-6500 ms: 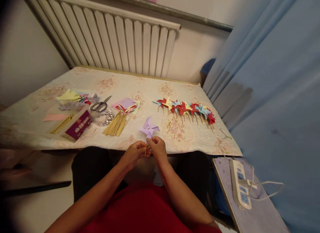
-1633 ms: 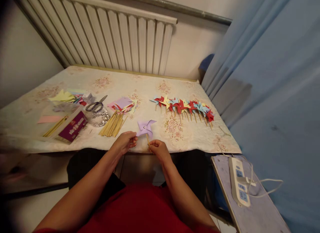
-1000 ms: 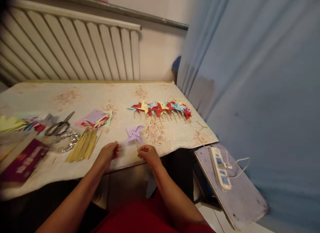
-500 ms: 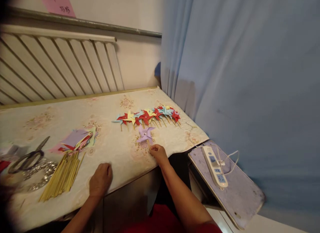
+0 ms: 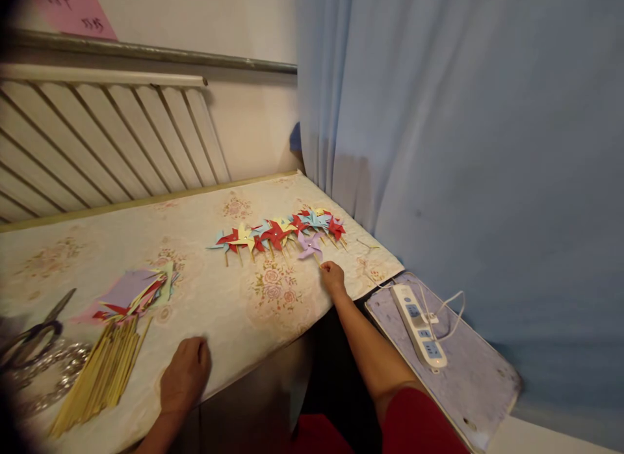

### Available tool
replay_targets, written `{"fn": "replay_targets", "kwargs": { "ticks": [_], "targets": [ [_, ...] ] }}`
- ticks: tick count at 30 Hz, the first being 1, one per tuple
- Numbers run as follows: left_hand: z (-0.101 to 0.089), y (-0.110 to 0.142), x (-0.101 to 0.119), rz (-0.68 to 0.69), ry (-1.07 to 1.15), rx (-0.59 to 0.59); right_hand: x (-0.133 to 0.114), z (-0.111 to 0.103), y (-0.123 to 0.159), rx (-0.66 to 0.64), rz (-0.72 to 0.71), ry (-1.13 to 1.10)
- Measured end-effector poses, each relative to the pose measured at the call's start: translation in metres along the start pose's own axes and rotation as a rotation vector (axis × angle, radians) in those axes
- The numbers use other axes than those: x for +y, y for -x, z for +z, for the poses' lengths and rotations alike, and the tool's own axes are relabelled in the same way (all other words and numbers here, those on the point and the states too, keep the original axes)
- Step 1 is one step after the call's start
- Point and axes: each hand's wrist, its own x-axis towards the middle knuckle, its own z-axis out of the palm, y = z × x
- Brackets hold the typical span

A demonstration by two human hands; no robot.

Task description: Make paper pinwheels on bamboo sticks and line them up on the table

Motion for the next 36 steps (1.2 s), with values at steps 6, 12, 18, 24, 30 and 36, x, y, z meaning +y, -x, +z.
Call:
{"fn": "replay_targets", "kwargs": {
  "ticks": [6, 12, 18, 24, 30, 36],
  "targets": [
    [0.002, 0.001, 0.000, 0.004, -0.028, 0.014, 0.002, 0.014, -0.034, 0.089, -0.008, 0.124],
    [0.006, 0.000, -0.002, -0.002, -0.022, 0.021, -0.005, 0.029, -0.060, 0.128, 0.014, 0.222],
    [0.007, 0.000, -0.003, 0.000, -0.027, 0.000, -0.008, 0.034, -0.078, 0.137, 0.030, 0.282],
    [0.006, 0.000, -0.001, -0.018, -0.008, -0.020, -0.010, 0.036, -0.092, 0.133, 0.066, 0.344],
    [0.004, 0.000, -0.001, -0.024, -0.003, -0.025, -0.011, 0.040, -0.094, 0.135, 0.085, 0.396],
    [0.005, 0.000, -0.001, -0.019, -0.014, -0.028, -0.008, 0.044, -0.093, 0.160, 0.079, 0.418]
  ]
}}
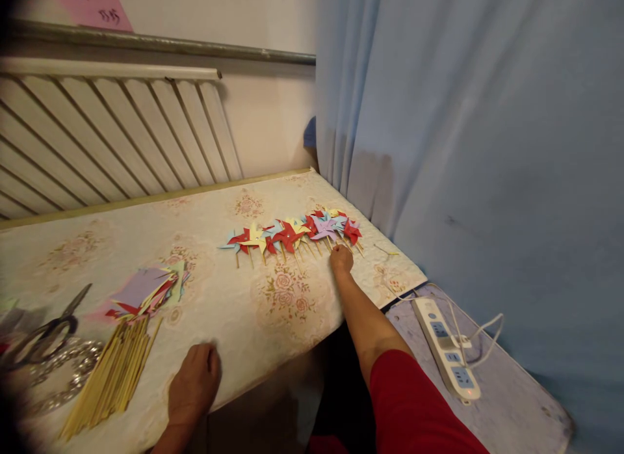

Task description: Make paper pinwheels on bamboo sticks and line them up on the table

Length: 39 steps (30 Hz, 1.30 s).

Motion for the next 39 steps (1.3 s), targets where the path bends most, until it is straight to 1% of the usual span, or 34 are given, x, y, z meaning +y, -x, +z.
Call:
{"fn": "replay_targets", "kwargs": {
  "ticks": [5, 9, 11, 14, 18, 22, 25, 28, 32, 36, 39],
  "targets": [
    [0.003, 0.000, -0.001, 0.019, 0.004, 0.039, 0.004, 0.002, 0.001, 0.048, -0.041, -0.015],
    [0.004, 0.000, -0.001, 0.017, 0.013, 0.060, 0.011, -0.001, 0.006, 0.111, -0.054, -0.052],
    [0.003, 0.001, 0.000, 0.004, 0.017, 0.063, 0.016, -0.004, 0.013, 0.143, -0.044, -0.074],
    [0.001, 0.005, 0.003, -0.010, 0.033, 0.039, 0.023, -0.009, 0.035, 0.171, -0.017, -0.106],
    [-0.004, 0.009, 0.006, -0.052, 0.077, -0.021, 0.033, -0.013, 0.075, 0.141, -0.025, -0.147],
    [-0.007, 0.012, 0.007, -0.072, 0.127, -0.041, 0.038, -0.013, 0.115, 0.079, -0.073, -0.177],
    [-0.007, 0.014, 0.005, -0.092, 0.194, -0.049, 0.035, -0.011, 0.142, 0.037, -0.122, -0.162],
    [-0.005, 0.016, 0.001, -0.062, 0.238, -0.037, 0.027, -0.009, 0.165, -0.018, -0.174, -0.122],
    [-0.002, 0.018, -0.009, -0.004, 0.318, -0.014, 0.016, -0.007, 0.186, -0.070, -0.218, -0.066],
    [-0.001, 0.015, -0.025, 0.056, 0.489, 0.003, 0.007, -0.003, 0.199, -0.122, -0.231, -0.042],
    [-0.005, 0.007, -0.041, 0.036, 0.629, -0.001, -0.006, 0.003, 0.208, -0.148, -0.243, -0.057]
  ]
}}
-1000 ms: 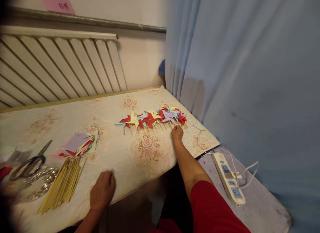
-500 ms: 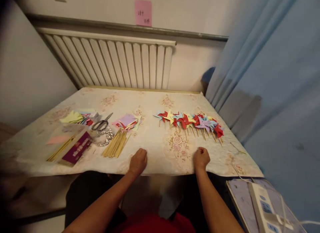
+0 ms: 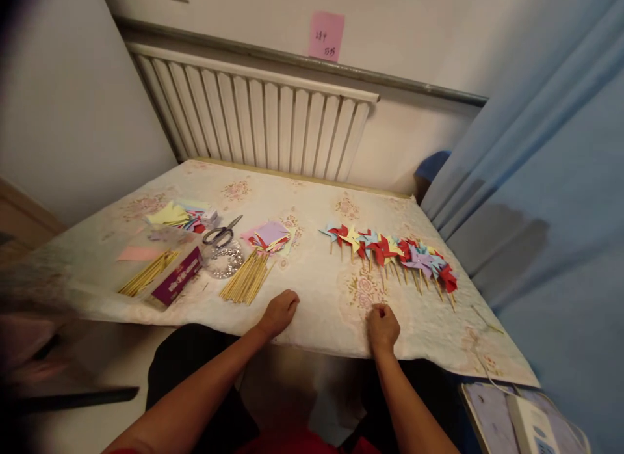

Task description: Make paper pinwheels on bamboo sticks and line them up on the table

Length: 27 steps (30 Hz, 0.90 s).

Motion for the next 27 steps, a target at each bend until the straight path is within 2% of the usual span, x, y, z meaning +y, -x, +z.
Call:
{"fn": "replay_targets", "kwargs": {
  "ticks": [3, 6, 12, 18, 22, 27],
  "targets": [
    [-0.013, -0.009, -0.010, -0.054, 0.125, -0.007, -0.027, 0.013, 0.003, -0.041, -0.082, -0.061],
    [-0.020, -0.013, -0.019, -0.029, 0.213, -0.009, -0.065, 0.031, 0.003, -0.112, -0.175, -0.124],
    [-0.020, -0.014, -0.027, -0.019, 0.320, -0.034, -0.153, 0.071, -0.001, -0.304, -0.445, -0.138],
    [-0.018, -0.024, -0.028, -0.090, 0.355, -0.088, -0.230, 0.107, -0.002, -0.452, -0.705, -0.134],
    [-0.023, -0.028, -0.025, -0.145, 0.382, -0.153, -0.263, 0.134, -0.003, -0.484, -0.795, -0.045],
    [-0.030, -0.030, -0.023, -0.206, 0.444, -0.230, -0.287, 0.170, -0.004, -0.492, -0.921, 0.050]
  ]
}}
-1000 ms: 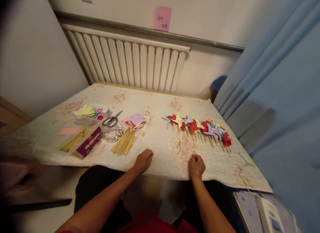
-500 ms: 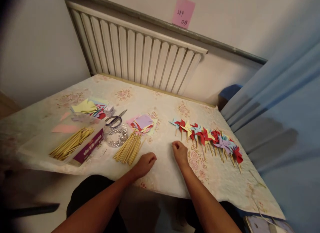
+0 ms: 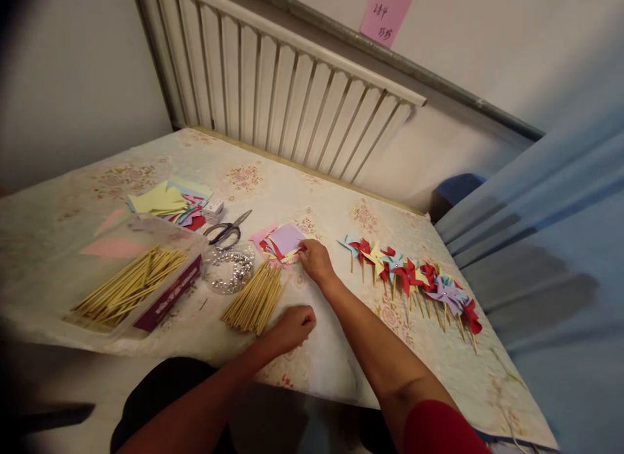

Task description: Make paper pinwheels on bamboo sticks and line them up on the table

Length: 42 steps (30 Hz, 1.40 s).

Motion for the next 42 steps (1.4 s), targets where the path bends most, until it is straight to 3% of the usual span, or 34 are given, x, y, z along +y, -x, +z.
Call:
{"fn": "replay_targets", "kwargs": {
  "ticks": [5, 13, 29, 42],
  "targets": [
    [-0.002, 0.000, 0.000, -0.029, 0.038, -0.030, -0.012, 0.016, -0.022, -0.082, -0.112, 0.122],
    [-0.004, 0.002, 0.003, -0.034, 0.051, -0.043, -0.032, 0.033, -0.032, -0.241, -0.003, 0.290],
    [-0.009, 0.003, 0.006, -0.008, -0.052, -0.071, -0.040, 0.043, -0.028, -0.237, 0.079, 0.367],
    [-0.007, 0.004, 0.004, -0.058, 0.063, -0.069, -0.034, 0.039, -0.033, -0.246, 0.127, 0.297]
  ]
}}
